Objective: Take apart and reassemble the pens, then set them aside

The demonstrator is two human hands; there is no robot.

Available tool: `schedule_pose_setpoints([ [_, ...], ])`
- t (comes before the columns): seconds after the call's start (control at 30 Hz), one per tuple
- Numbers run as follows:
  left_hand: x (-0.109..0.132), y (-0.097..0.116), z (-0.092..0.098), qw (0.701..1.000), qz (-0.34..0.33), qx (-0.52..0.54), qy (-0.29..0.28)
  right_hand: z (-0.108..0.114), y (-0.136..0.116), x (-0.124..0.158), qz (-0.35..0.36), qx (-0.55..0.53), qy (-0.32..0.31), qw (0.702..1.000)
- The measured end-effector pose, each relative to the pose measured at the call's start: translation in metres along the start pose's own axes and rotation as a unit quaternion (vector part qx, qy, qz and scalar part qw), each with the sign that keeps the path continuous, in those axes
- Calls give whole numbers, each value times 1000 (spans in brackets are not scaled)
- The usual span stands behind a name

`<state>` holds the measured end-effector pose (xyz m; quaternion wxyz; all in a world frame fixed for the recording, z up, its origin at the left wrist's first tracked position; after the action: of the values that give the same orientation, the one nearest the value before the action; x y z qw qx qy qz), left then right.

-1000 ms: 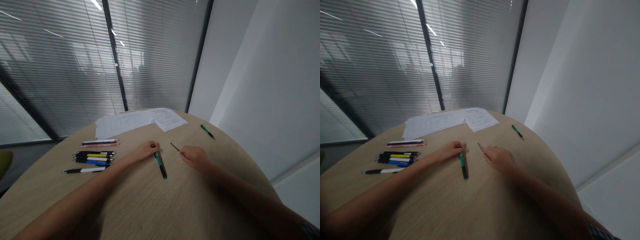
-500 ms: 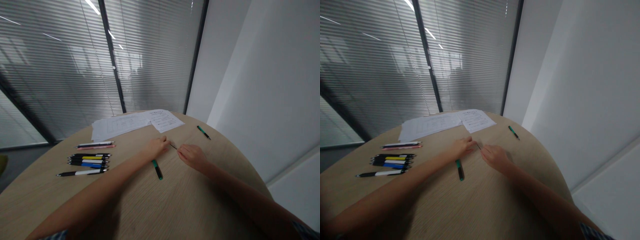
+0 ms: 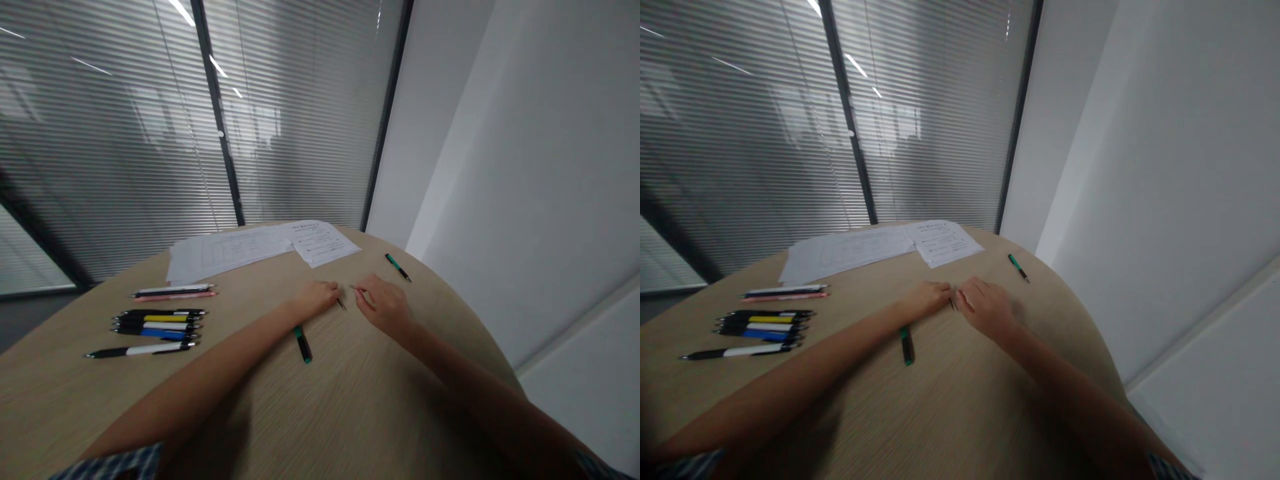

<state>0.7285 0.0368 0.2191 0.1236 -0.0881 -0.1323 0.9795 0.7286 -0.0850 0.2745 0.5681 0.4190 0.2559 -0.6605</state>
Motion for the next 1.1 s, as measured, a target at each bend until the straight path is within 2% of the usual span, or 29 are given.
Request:
schedule_pose_setpoints([
  [0.17,-9,10,-3,999,-39,1,-5,3,16,-1,-81,-30,17,996],
  [0.37,-14,15,0,999,-50,10,-16,-4,22,3,-106,-44,-4,993],
  [0.5,-8,6,0,999,-36,12,-18,-10,22,5,-112,-55,-31,992],
  [0.6,8,-8,5,1000,-6,10,-17,-21,15,8,-82,-75,-72,991],
  [0.7,35,-25,15,1000,18,11,-17,-38,3,16,-35,-81,-139,986],
  [0.83,71,-40,23,996,19,86,2,-58,-8,25,-9,-49,-221,974],
  [0.97,95,-37,21,988,-19,150,40,-69,-8,29,-34,-58,-258,964],
  [1.1,108,-23,17,986,-15,151,67,-77,-3,35,-56,-95,-279,954],
])
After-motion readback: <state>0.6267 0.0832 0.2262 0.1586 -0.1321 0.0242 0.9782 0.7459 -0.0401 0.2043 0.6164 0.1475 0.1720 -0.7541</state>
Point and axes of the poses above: each hand's wrist, its own x-axis away from the middle knuckle, its own z-axis out of the back of the hand, y = z × x, the point moved 6 cm from there along -x, towards the middle knuckle
